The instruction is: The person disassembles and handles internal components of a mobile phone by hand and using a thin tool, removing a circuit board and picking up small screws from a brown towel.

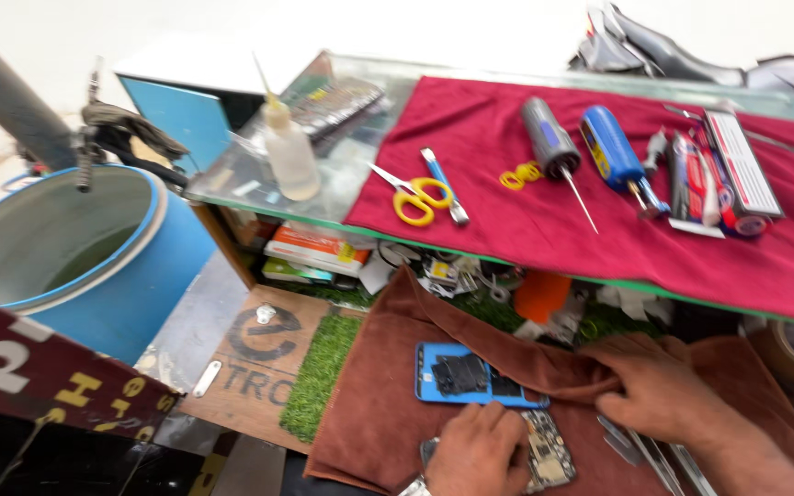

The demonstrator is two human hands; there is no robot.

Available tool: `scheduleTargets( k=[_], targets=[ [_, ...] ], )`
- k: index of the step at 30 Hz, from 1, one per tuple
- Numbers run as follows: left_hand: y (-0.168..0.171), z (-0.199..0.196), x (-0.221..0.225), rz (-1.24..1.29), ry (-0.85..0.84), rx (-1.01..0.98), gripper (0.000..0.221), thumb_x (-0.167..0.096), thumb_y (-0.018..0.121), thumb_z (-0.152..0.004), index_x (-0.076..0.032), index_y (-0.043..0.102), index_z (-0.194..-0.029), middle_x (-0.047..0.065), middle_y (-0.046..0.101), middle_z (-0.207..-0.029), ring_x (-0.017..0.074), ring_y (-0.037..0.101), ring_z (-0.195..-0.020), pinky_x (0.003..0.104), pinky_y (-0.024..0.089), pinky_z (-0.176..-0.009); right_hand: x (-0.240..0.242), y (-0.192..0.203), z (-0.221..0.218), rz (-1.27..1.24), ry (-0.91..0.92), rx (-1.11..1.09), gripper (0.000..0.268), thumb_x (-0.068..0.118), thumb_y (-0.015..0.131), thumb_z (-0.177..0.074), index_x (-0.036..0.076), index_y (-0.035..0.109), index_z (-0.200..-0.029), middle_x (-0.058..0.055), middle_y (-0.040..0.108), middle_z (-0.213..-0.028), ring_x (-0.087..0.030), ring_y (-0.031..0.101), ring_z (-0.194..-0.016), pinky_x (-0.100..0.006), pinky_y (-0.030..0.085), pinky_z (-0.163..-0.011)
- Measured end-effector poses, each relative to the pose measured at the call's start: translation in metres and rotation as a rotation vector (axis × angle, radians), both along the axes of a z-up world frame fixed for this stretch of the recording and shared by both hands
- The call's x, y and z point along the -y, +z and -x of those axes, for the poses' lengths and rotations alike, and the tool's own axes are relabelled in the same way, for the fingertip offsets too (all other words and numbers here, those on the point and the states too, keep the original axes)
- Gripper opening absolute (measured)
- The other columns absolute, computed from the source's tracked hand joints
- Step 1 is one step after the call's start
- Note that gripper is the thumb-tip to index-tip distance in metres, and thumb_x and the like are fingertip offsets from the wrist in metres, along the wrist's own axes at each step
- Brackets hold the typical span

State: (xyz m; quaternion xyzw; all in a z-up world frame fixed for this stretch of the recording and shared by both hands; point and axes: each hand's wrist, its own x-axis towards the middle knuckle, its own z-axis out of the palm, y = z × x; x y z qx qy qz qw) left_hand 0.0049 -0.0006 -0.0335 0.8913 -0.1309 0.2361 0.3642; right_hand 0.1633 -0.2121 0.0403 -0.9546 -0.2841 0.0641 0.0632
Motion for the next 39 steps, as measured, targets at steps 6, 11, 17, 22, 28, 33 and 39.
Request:
scheduleTargets(
  k=[6, 11, 17, 22, 28, 33, 39],
  targets=[
    [-0.001, -0.007, -0.002, 0.059, -0.058, -0.119, 0.019, -0.010, 0.074, -0.076, -0.011, 0.062, -0.091, 0.011, 0.060, -0.093, 0.0343, 0.062, -0.090, 0.046, 0.053, -0.078, 0.059, -0.027, -0.065, 0.253, -0.140, -0.207, 0.048, 0.030, 0.073, -0.071, 0.029, 0.072, -0.119, 0.001, 0.067, -0.131, -0.019, 0.054, -0.135, -0.043, 0.039, -0.116],
    [0.039, -0.037, -0.044, 0.150, -0.049, -0.156, 0.026, -0.006, 0.070, -0.076, -0.011, 0.064, -0.101, 0.012, 0.065, -0.106, 0.0369, 0.061, -0.109, 0.047, 0.052, -0.092, 0.100, -0.047, -0.093, 0.133, -0.110, -0.199, 0.049, 0.041, 0.077, -0.075, 0.021, 0.069, -0.119, -0.005, 0.067, -0.126, -0.023, 0.058, -0.127, -0.043, 0.045, -0.109],
    [0.042, -0.133, -0.142, -0.665, 0.134, -0.078, 0.047, -0.020, 0.072, -0.074, -0.035, 0.070, -0.118, 0.004, 0.063, -0.132, 0.0340, 0.052, -0.123, 0.051, 0.049, -0.098, 0.108, -0.016, -0.076, -0.060, -0.262, 0.372, 0.047, 0.046, 0.071, -0.081, 0.012, 0.072, -0.114, -0.014, 0.072, -0.117, -0.037, 0.065, -0.115, -0.051, 0.049, -0.100],
    [0.031, -0.165, -0.183, -0.653, 0.250, -0.290, 0.029, -0.036, 0.072, -0.084, -0.025, 0.074, -0.110, 0.007, 0.067, -0.120, 0.0329, 0.056, -0.121, 0.049, 0.050, -0.101, 0.124, -0.039, -0.075, -0.023, -0.414, 0.576, 0.044, 0.042, 0.074, -0.077, 0.014, 0.073, -0.110, -0.013, 0.071, -0.117, -0.035, 0.065, -0.113, -0.052, 0.052, -0.095],
    [0.030, -0.184, -0.193, -0.484, 0.441, -0.220, 0.031, -0.040, 0.062, -0.097, -0.015, 0.072, -0.113, 0.016, 0.072, -0.115, 0.0398, 0.066, -0.108, 0.054, 0.055, -0.090, 0.140, -0.074, -0.081, 0.052, -0.543, 0.515, 0.033, 0.042, 0.070, -0.090, 0.017, 0.072, -0.113, -0.007, 0.073, -0.117, -0.030, 0.067, -0.118, -0.049, 0.055, -0.095],
    [0.029, -0.175, -0.179, -0.488, 0.505, -0.229, 0.036, -0.038, 0.068, -0.091, -0.011, 0.070, -0.115, 0.021, 0.070, -0.114, 0.0441, 0.062, -0.109, 0.056, 0.055, -0.088, 0.127, -0.070, -0.066, -0.132, -0.527, 0.700, 0.062, 0.044, 0.074, -0.089, 0.004, 0.061, -0.135, -0.026, 0.062, -0.129, -0.044, 0.062, -0.110, -0.053, 0.054, -0.089],
    [0.031, -0.128, -0.133, -0.371, 0.420, -0.033, 0.051, -0.032, 0.076, -0.083, -0.006, 0.067, -0.126, 0.024, 0.060, -0.131, 0.0465, 0.057, -0.115, 0.057, 0.050, -0.092, 0.106, -0.054, -0.003, -0.211, -0.597, 0.410, 0.051, 0.039, 0.075, -0.083, 0.011, 0.063, -0.124, -0.017, 0.062, -0.125, -0.041, 0.057, -0.119, -0.058, 0.048, -0.092]
  ],
)
